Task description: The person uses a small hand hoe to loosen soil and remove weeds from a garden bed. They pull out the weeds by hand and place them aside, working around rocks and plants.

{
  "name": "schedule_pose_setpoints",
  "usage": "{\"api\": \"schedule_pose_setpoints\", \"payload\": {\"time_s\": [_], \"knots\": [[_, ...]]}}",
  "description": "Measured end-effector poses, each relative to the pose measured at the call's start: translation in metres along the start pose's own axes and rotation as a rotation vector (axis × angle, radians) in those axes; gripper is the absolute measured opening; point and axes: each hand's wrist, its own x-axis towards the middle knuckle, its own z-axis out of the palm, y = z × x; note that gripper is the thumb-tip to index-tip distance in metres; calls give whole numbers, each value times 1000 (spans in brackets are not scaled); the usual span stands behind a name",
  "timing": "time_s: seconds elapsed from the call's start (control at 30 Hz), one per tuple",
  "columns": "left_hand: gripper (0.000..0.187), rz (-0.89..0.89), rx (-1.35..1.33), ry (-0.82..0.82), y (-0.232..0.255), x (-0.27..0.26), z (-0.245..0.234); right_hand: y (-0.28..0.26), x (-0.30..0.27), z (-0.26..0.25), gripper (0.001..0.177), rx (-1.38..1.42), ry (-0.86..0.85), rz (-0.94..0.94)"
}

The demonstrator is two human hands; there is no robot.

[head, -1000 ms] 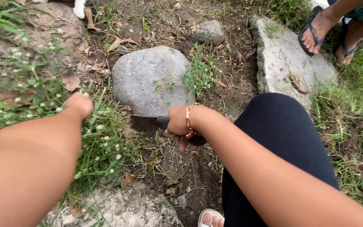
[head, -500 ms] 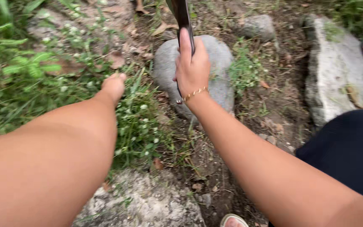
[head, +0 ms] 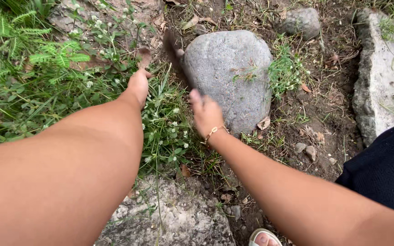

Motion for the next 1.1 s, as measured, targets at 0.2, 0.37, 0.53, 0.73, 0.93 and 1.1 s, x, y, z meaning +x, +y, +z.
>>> {"api": "schedule_pose_setpoints", "payload": {"time_s": [0.2,0.37,0.53,0.73,0.93,1.1], "knots": [[50,-8,53,118,11,-10,5,-15,-3,-28,62,326,-88,326],[54,1,54,143,20,-36,9,-33,-5,-27,70,671,143,18],[96,-30,79,112,35,-55,7,-12,-8,-13,64,189,-99,316],[118,74,221,8,26,-51,0,-16,-19,-33,55,450,-150,533],[80,185,876,53,34,-56,17,-83,-15,-104,19,-4,-382,173],[46,220,1076,182,34,-95,31,-93,7,-111,29,323,51,-262]]}}
